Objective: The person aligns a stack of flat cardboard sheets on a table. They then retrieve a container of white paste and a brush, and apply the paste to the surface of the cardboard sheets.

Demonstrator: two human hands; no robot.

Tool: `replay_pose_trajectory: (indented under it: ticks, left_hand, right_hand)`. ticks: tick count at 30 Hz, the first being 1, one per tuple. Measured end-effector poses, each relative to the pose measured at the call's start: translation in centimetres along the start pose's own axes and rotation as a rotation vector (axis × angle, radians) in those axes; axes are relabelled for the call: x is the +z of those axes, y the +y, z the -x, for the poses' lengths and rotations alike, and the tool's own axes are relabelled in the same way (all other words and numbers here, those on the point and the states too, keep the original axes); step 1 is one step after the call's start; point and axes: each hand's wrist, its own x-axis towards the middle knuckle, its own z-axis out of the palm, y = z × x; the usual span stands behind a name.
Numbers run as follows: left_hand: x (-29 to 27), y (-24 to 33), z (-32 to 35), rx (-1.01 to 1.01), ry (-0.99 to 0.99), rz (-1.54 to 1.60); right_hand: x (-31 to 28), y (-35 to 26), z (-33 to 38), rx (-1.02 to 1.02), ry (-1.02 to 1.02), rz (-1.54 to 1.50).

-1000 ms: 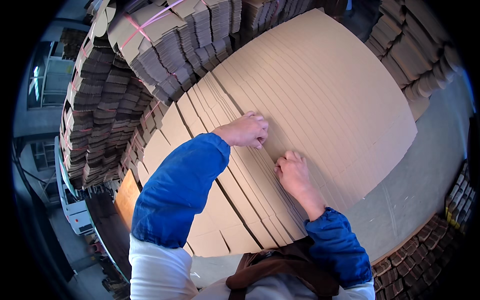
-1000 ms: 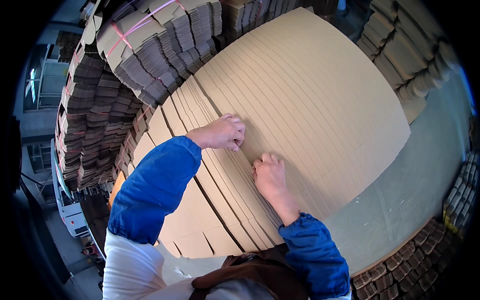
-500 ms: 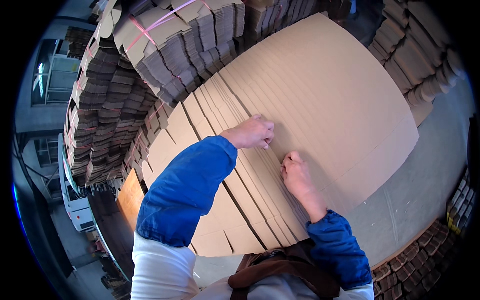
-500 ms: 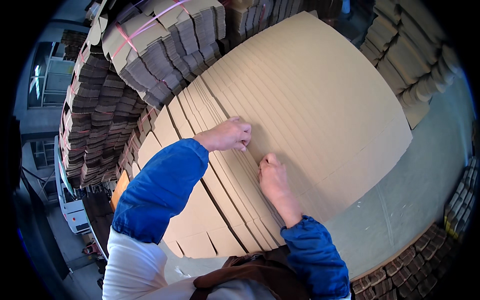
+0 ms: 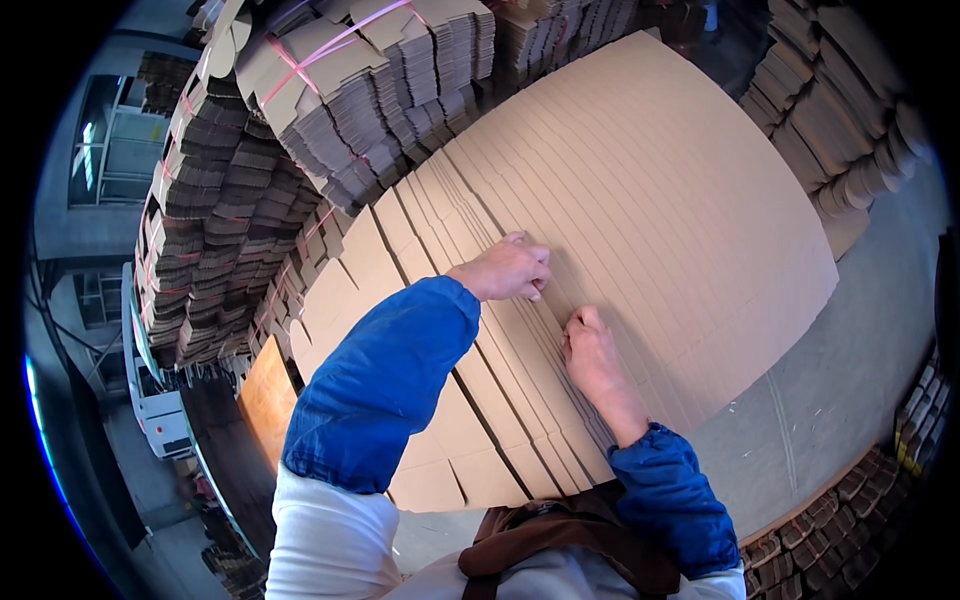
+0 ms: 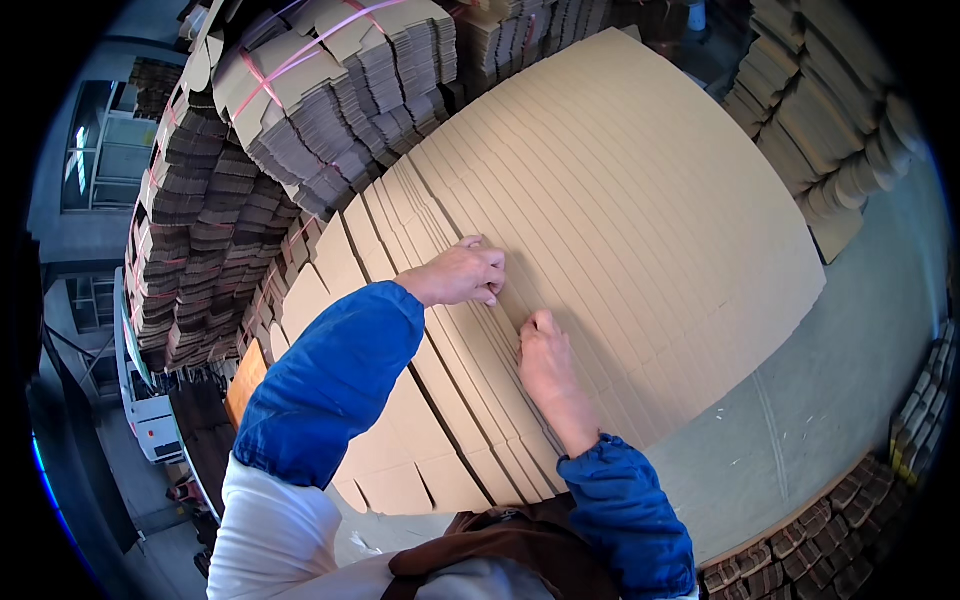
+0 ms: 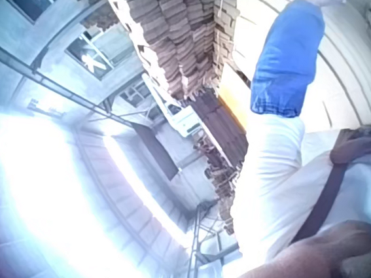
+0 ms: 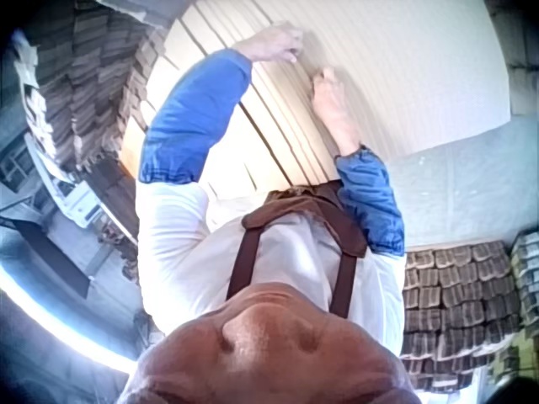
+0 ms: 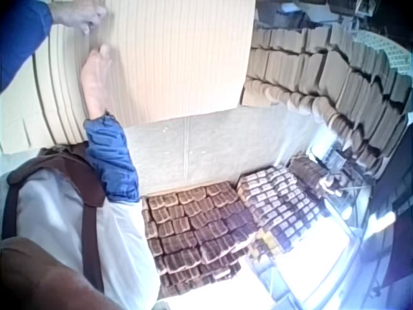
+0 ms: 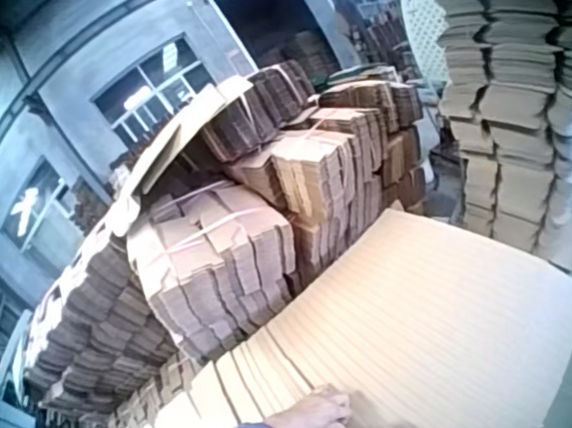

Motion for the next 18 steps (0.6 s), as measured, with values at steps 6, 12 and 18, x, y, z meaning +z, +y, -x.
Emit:
replay_pose_trajectory:
  ticks: [6,12,18]
  left_hand:
    - [0.2,0.0,0.2,0.006,0.040,0.023]
    - [0.6,-0.1,0.5,0.001,0.100,0.021]
    - [1.3,-0.1,1.4,-0.029,0.186,0.102]
  right_hand:
    - [0.1,-0.1,0.0,0.027,-0.007,-0.030]
    - [0.2,-0.4,0.0,0.032,0.017,0.003]
    - [-0.1,-1.2,0.1,0.058,0.029,0.069]
